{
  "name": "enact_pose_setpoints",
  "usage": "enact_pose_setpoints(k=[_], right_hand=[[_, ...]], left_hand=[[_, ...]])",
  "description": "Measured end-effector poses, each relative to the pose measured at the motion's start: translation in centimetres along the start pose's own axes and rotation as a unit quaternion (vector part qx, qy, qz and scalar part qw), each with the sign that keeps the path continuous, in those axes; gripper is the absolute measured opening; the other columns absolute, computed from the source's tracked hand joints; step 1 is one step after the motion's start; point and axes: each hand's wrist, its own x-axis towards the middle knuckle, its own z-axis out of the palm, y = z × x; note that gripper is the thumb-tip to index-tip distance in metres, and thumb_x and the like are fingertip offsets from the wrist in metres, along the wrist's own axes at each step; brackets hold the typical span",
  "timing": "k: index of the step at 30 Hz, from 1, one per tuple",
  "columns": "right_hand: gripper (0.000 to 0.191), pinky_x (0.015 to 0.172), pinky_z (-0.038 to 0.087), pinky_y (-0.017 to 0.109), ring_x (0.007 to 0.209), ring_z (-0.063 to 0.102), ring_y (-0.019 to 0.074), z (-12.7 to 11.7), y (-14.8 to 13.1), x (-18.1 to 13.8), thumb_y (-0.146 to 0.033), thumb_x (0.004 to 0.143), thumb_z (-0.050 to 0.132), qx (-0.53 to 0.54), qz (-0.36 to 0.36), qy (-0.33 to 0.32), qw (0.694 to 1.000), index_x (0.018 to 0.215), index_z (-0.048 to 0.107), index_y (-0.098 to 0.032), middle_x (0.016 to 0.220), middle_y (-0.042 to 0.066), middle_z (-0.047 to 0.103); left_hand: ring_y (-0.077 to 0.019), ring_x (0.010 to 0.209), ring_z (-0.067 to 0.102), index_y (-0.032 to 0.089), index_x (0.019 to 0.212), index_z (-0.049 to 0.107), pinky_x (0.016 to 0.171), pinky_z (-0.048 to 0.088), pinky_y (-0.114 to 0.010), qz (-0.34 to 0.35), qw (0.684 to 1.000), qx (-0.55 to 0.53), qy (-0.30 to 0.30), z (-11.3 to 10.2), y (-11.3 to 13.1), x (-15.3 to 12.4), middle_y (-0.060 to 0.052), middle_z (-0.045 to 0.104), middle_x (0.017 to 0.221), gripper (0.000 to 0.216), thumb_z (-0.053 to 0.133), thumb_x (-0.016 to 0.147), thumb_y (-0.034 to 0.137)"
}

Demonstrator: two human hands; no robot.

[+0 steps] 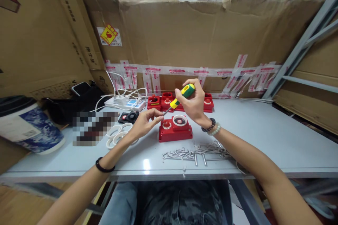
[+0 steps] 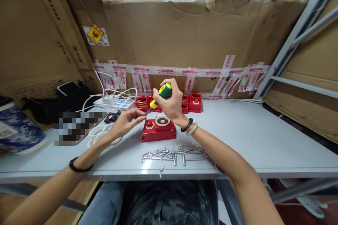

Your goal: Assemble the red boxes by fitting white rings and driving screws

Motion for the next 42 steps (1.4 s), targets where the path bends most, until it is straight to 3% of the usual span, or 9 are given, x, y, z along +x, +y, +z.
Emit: enact_pose_setpoints(k=[6, 8, 11, 14, 18, 23, 28, 34, 42], right_hand=[[0.011, 0.058, 0.046, 0.028, 0.064, 0.054, 0.0102, -1.6, -1.0, 1.6, -0.029, 0.09, 0.05, -0.012, -0.051, 0.046, 0.998, 0.097, 0.043, -0.026, 0.082, -0.002, 0.046], [0.009, 0.061, 0.047, 0.029, 0.068, 0.056, 0.0109, -2.7, -1.5, 2.0, -0.028, 0.092, 0.046, -0.028, -0.078, 0.011, 0.997, 0.1, 0.044, -0.025, 0.087, -0.001, 0.048], [0.01, 0.068, 0.046, 0.031, 0.071, 0.055, 0.0123, -4.1, -1.7, 1.7, -0.03, 0.091, 0.049, -0.082, -0.082, -0.192, 0.974, 0.095, 0.052, -0.022, 0.085, 0.0, 0.056], [0.042, 0.076, 0.046, 0.035, 0.085, 0.058, 0.019, -5.0, -0.7, 0.6, -0.05, 0.077, 0.067, -0.145, -0.03, -0.405, 0.902, 0.105, 0.058, -0.02, 0.096, 0.005, 0.063], [0.083, 0.082, 0.045, 0.042, 0.102, 0.057, 0.0312, -5.0, 1.0, -0.6, -0.063, 0.054, 0.077, -0.192, 0.023, -0.53, 0.825, 0.123, 0.056, -0.02, 0.113, 0.013, 0.063], [0.069, 0.075, 0.045, 0.036, 0.09, 0.062, 0.0265, -4.7, 1.6, -0.3, -0.048, 0.056, 0.082, -0.168, 0.061, -0.554, 0.813, 0.116, 0.062, -0.022, 0.103, 0.008, 0.069], [0.062, 0.08, 0.047, 0.035, 0.091, 0.062, 0.022, -5.7, 3.2, -0.5, -0.042, 0.054, 0.084, -0.048, 0.108, -0.531, 0.839, 0.109, 0.065, -0.02, 0.104, 0.005, 0.068], [0.057, 0.088, 0.045, 0.037, 0.098, 0.06, 0.0214, -7.0, 4.0, -0.4, -0.038, 0.056, 0.083, -0.008, 0.146, -0.486, 0.862, 0.106, 0.065, -0.019, 0.11, 0.006, 0.065], [0.056, 0.08, 0.046, 0.035, 0.09, 0.059, 0.0192, -8.3, 4.1, 0.4, -0.039, 0.058, 0.082, -0.001, 0.187, -0.455, 0.87, 0.108, 0.064, -0.022, 0.104, 0.003, 0.064]], left_hand=[[-0.019, 0.083, 0.062, 0.015, 0.097, 0.067, 0.074, 0.046, -0.029, 0.013, 0.999, 0.032, 0.038, -1.5, 0.2, -0.1, -0.008, 0.07, 0.092, 0.028, 0.058, 0.086, 0.039], [-0.0194, 0.086, 0.062, 0.016, 0.102, 0.066, 0.077, 0.046, -0.03, 0.014, 0.997, 0.041, 0.063, -2.2, 0.2, -0.1, -0.009, 0.068, 0.097, 0.03, 0.054, 0.088, 0.038], [-0.0182, 0.08, 0.062, 0.014, 0.108, 0.063, 0.073, 0.048, -0.029, -0.009, 0.997, 0.021, 0.079, -2.7, 0.0, -0.2, -0.007, 0.066, 0.09, 0.033, 0.053, 0.087, 0.038], [-0.017, 0.076, 0.062, 0.014, 0.107, 0.062, 0.07, 0.049, -0.028, -0.026, 0.998, 0.029, 0.04, -2.8, -0.3, -0.7, -0.005, 0.064, 0.083, 0.033, 0.051, 0.087, 0.037], [-0.0174, 0.073, 0.063, 0.015, 0.106, 0.063, 0.069, 0.05, -0.029, -0.033, 0.995, 0.075, -0.051, -2.9, -0.7, -1.9, -0.006, 0.067, 0.082, 0.032, 0.055, 0.087, 0.039], [-0.0171, 0.067, 0.064, 0.016, 0.088, 0.068, 0.063, 0.05, -0.027, -0.032, 0.989, 0.118, -0.079, -2.7, -0.2, -2.7, -0.006, 0.071, 0.077, 0.025, 0.059, 0.085, 0.04], [-0.015, 0.062, 0.063, 0.015, 0.083, 0.07, 0.058, 0.047, -0.023, 0.007, 0.987, 0.126, -0.097, -1.4, 1.2, -2.5, -0.005, 0.072, 0.071, 0.018, 0.06, 0.084, 0.031], [-0.0144, 0.065, 0.062, 0.015, 0.084, 0.069, 0.059, 0.048, -0.024, 0.093, 0.988, 0.125, -0.005, -0.5, 2.3, -2.2, -0.005, 0.072, 0.076, 0.013, 0.061, 0.085, 0.025], [-0.0145, 0.073, 0.064, 0.018, 0.09, 0.066, 0.069, 0.051, -0.026, 0.233, 0.942, 0.228, 0.075, -0.4, 4.2, -1.0, -0.004, 0.07, 0.081, 0.013, 0.054, 0.092, 0.022]])
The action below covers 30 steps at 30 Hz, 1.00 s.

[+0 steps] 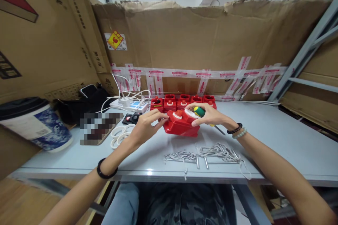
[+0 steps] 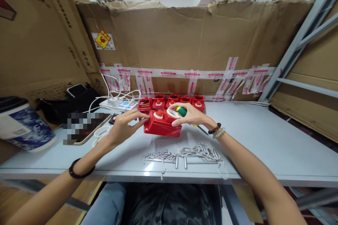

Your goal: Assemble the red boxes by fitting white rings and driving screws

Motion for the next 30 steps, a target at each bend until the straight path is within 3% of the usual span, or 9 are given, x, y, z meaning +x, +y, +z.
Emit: enact_pose_setpoints(k=[5, 11, 21, 30], right_hand=[[0.053, 0.078, 0.046, 0.032, 0.09, 0.058, 0.0184, -0.5, 0.6, 0.0, -0.038, 0.058, 0.082, 0.009, -0.014, 0.006, 1.0, 0.107, 0.066, -0.025, 0.106, 0.001, 0.064], [0.054, 0.075, 0.047, 0.033, 0.086, 0.058, 0.0178, -0.5, 0.3, -0.2, -0.039, 0.059, 0.081, 0.013, -0.005, 0.007, 1.0, 0.108, 0.065, -0.025, 0.103, 0.001, 0.063], [0.053, 0.081, 0.046, 0.035, 0.093, 0.059, 0.0195, -0.6, 0.6, -0.2, -0.036, 0.058, 0.082, 0.02, -0.005, 0.01, 1.0, 0.107, 0.066, -0.025, 0.107, 0.002, 0.064], [0.055, 0.065, 0.047, 0.03, 0.077, 0.058, 0.0153, -0.7, 0.7, -0.3, -0.038, 0.058, 0.082, 0.017, 0.004, 0.012, 1.0, 0.108, 0.065, -0.025, 0.096, 0.0, 0.064]], left_hand=[[-0.0142, 0.072, 0.062, 0.017, 0.091, 0.065, 0.069, 0.05, -0.026, 0.081, 0.993, 0.084, -0.003, -0.2, 0.5, 0.8, -0.005, 0.067, 0.079, 0.019, 0.048, 0.096, 0.02], [-0.0145, 0.071, 0.061, 0.017, 0.088, 0.064, 0.069, 0.049, -0.026, 0.088, 0.985, 0.146, -0.023, -0.6, 1.3, 1.5, -0.004, 0.065, 0.078, 0.022, 0.043, 0.097, 0.02], [-0.0158, 0.076, 0.063, 0.016, 0.092, 0.062, 0.072, 0.051, -0.028, 0.077, 0.989, 0.112, -0.063, -0.5, 1.6, 1.3, -0.005, 0.066, 0.083, 0.02, 0.044, 0.097, 0.02], [-0.0125, 0.072, 0.06, 0.017, 0.107, 0.064, 0.065, 0.049, -0.023, 0.093, 0.995, 0.035, -0.017, 0.0, 0.6, -0.1, -0.005, 0.064, 0.084, 0.023, 0.046, 0.094, 0.012]])
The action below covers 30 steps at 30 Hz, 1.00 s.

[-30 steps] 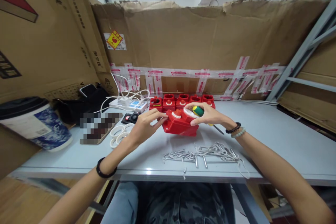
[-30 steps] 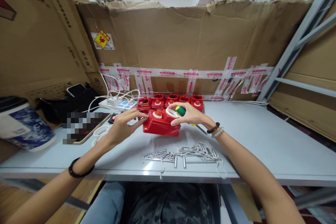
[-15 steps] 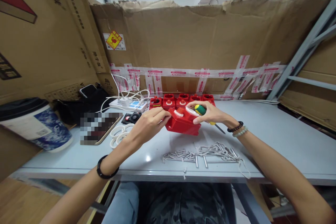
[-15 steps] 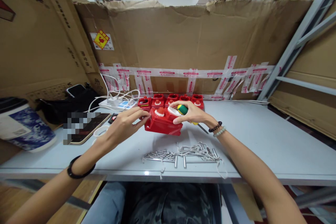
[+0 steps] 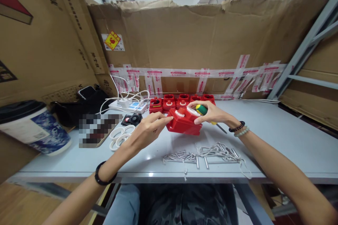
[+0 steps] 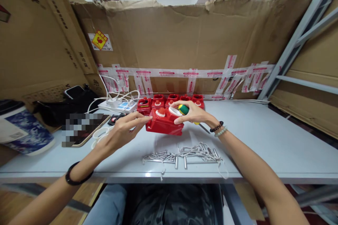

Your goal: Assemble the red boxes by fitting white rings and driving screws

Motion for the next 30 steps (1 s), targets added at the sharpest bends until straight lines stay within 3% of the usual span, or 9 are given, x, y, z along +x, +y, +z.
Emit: enact_pose_setpoints(k=[4, 8, 13, 17, 23, 26, 30], right_hand=[[0.055, 0.079, 0.047, 0.034, 0.092, 0.059, 0.0195, 0.0, -0.1, 0.0, -0.038, 0.058, 0.083, -0.016, -0.02, -0.009, 1.0, 0.108, 0.065, -0.024, 0.106, 0.003, 0.064], [0.057, 0.082, 0.047, 0.036, 0.095, 0.059, 0.0216, 0.1, -0.1, 0.1, -0.04, 0.057, 0.083, -0.025, -0.018, -0.007, 1.0, 0.107, 0.064, -0.022, 0.108, 0.004, 0.064], [0.056, 0.084, 0.047, 0.036, 0.097, 0.06, 0.0216, 0.4, -0.2, 0.1, -0.039, 0.055, 0.084, -0.031, -0.023, -0.011, 0.999, 0.105, 0.066, -0.022, 0.109, 0.005, 0.064], [0.058, 0.085, 0.047, 0.036, 0.096, 0.062, 0.0216, 0.6, -0.5, 0.2, -0.039, 0.055, 0.083, -0.05, -0.037, -0.01, 0.998, 0.106, 0.065, -0.02, 0.108, 0.005, 0.066], [0.059, 0.09, 0.045, 0.035, 0.103, 0.06, 0.0226, 0.7, -0.6, 0.4, -0.037, 0.058, 0.082, -0.112, -0.04, -0.046, 0.992, 0.111, 0.063, -0.021, 0.113, 0.006, 0.065], [0.06, 0.089, 0.046, 0.035, 0.102, 0.06, 0.0224, 1.0, -0.2, 0.6, -0.039, 0.059, 0.082, -0.123, -0.027, -0.059, 0.99, 0.112, 0.062, -0.019, 0.112, 0.006, 0.065], [0.062, 0.089, 0.046, 0.035, 0.103, 0.06, 0.0226, 1.2, 0.1, 0.6, -0.043, 0.06, 0.081, -0.123, -0.022, -0.064, 0.99, 0.114, 0.062, -0.02, 0.113, 0.007, 0.065]], left_hand=[[-0.0122, 0.073, 0.058, 0.019, 0.114, 0.063, 0.065, 0.047, -0.023, -0.046, 0.999, -0.024, -0.012, 0.4, -0.2, -0.9, -0.004, 0.061, 0.085, 0.029, 0.045, 0.094, 0.01], [-0.0113, 0.07, 0.055, 0.021, 0.12, 0.061, 0.064, 0.045, -0.021, -0.075, 0.995, -0.07, -0.015, 0.9, -0.1, -1.5, -0.002, 0.058, 0.081, 0.032, 0.044, 0.094, 0.011], [-0.0125, 0.072, 0.057, 0.02, 0.11, 0.065, 0.067, 0.046, -0.023, -0.096, 0.991, -0.076, -0.056, 0.9, -0.5, -1.6, -0.003, 0.06, 0.083, 0.028, 0.043, 0.095, 0.013], [-0.0145, 0.075, 0.06, 0.019, 0.101, 0.066, 0.071, 0.047, -0.026, -0.152, 0.981, -0.097, -0.075, 0.5, -1.3, -1.3, -0.004, 0.065, 0.084, 0.018, 0.05, 0.092, 0.017], [-0.0135, 0.065, 0.06, 0.015, 0.085, 0.061, 0.06, 0.046, -0.024, -0.254, 0.952, -0.167, -0.026, 1.4, -3.0, 0.1, -0.003, 0.068, 0.076, 0.014, 0.067, 0.082, 0.028], [-0.0137, 0.064, 0.062, 0.015, 0.078, 0.063, 0.061, 0.05, -0.025, -0.29, 0.929, -0.228, -0.032, 2.5, -3.7, 0.9, -0.003, 0.069, 0.073, 0.018, 0.072, 0.077, 0.031], [-0.0143, 0.063, 0.065, 0.014, 0.081, 0.063, 0.06, 0.052, -0.025, -0.312, 0.905, -0.285, -0.047, 3.6, -3.8, 1.7, -0.003, 0.07, 0.071, 0.02, 0.073, 0.074, 0.03]])
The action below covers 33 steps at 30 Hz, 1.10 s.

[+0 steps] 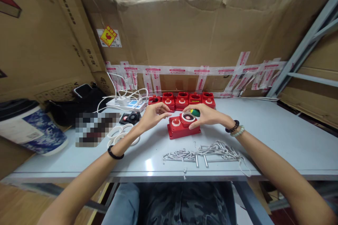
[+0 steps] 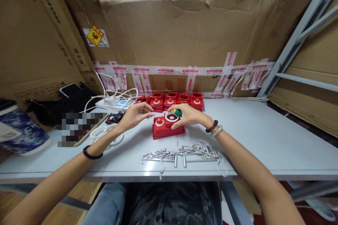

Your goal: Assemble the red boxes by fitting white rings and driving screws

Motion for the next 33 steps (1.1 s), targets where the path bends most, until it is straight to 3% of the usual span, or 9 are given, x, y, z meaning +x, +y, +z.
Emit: enact_pose_setpoints(k=[14, 21, 25, 28, 31, 33], right_hand=[[0.06, 0.091, 0.046, 0.035, 0.104, 0.06, 0.0221, 0.1, 0.2, -0.2, -0.044, 0.062, 0.08, 0.007, -0.002, 0.001, 1.0, 0.113, 0.062, -0.019, 0.115, 0.008, 0.064], [0.058, 0.09, 0.046, 0.035, 0.104, 0.06, 0.0221, 0.0, 0.2, -0.3, -0.041, 0.062, 0.079, 0.003, -0.005, 0.001, 1.0, 0.114, 0.061, -0.02, 0.115, 0.007, 0.064], [0.057, 0.092, 0.045, 0.034, 0.105, 0.06, 0.0218, 0.0, 0.3, -0.3, -0.038, 0.063, 0.079, 0.004, -0.008, 0.002, 1.0, 0.114, 0.061, -0.019, 0.116, 0.007, 0.064], [0.057, 0.092, 0.045, 0.034, 0.106, 0.059, 0.0217, 0.0, 0.4, -0.2, -0.038, 0.064, 0.078, 0.01, -0.012, -0.003, 1.0, 0.114, 0.06, -0.019, 0.116, 0.007, 0.064], [0.056, 0.092, 0.045, 0.035, 0.106, 0.059, 0.022, 0.0, 0.5, -0.3, -0.037, 0.064, 0.077, 0.003, -0.011, -0.006, 1.0, 0.115, 0.06, -0.02, 0.116, 0.007, 0.064], [0.058, 0.093, 0.045, 0.036, 0.108, 0.059, 0.0227, -0.2, 0.4, -0.5, -0.038, 0.064, 0.078, -0.01, -0.008, -0.006, 1.0, 0.116, 0.06, -0.02, 0.118, 0.007, 0.063]], left_hand=[[-0.0174, 0.068, 0.068, 0.015, 0.085, 0.061, 0.063, 0.052, -0.027, 0.048, 0.998, 0.03, -0.006, 1.5, -1.6, 0.4, -0.005, 0.072, 0.075, 0.026, 0.071, 0.077, 0.038], [-0.0164, 0.067, 0.065, 0.018, 0.077, 0.07, 0.063, 0.046, -0.027, 0.079, 0.986, 0.142, -0.028, 1.2, -2.0, 0.3, -0.004, 0.074, 0.075, 0.024, 0.066, 0.082, 0.041], [-0.0213, 0.089, 0.067, 0.02, 0.092, 0.074, 0.071, 0.048, -0.03, 0.061, 0.988, 0.123, -0.073, 0.5, -2.3, -0.3, -0.008, 0.075, 0.098, 0.024, 0.06, 0.087, 0.039], [-0.024, 0.105, 0.064, 0.022, 0.116, 0.066, 0.079, 0.049, -0.032, 0.033, 0.988, 0.09, -0.122, 0.1, -2.2, -1.1, -0.009, 0.069, 0.117, 0.036, 0.057, 0.087, 0.041], [-0.0257, 0.106, 0.063, 0.022, 0.131, 0.053, 0.08, 0.049, -0.033, -0.002, 0.985, 0.091, -0.145, 0.3, -1.5, -1.6, -0.01, 0.066, 0.121, 0.059, 0.066, 0.078, 0.046], [-0.0254, 0.102, 0.063, 0.019, 0.124, 0.057, 0.079, 0.05, -0.033, -0.018, 0.983, 0.092, -0.159, 0.7, -1.0, -1.9, -0.011, 0.067, 0.117, 0.059, 0.07, 0.074, 0.047]])
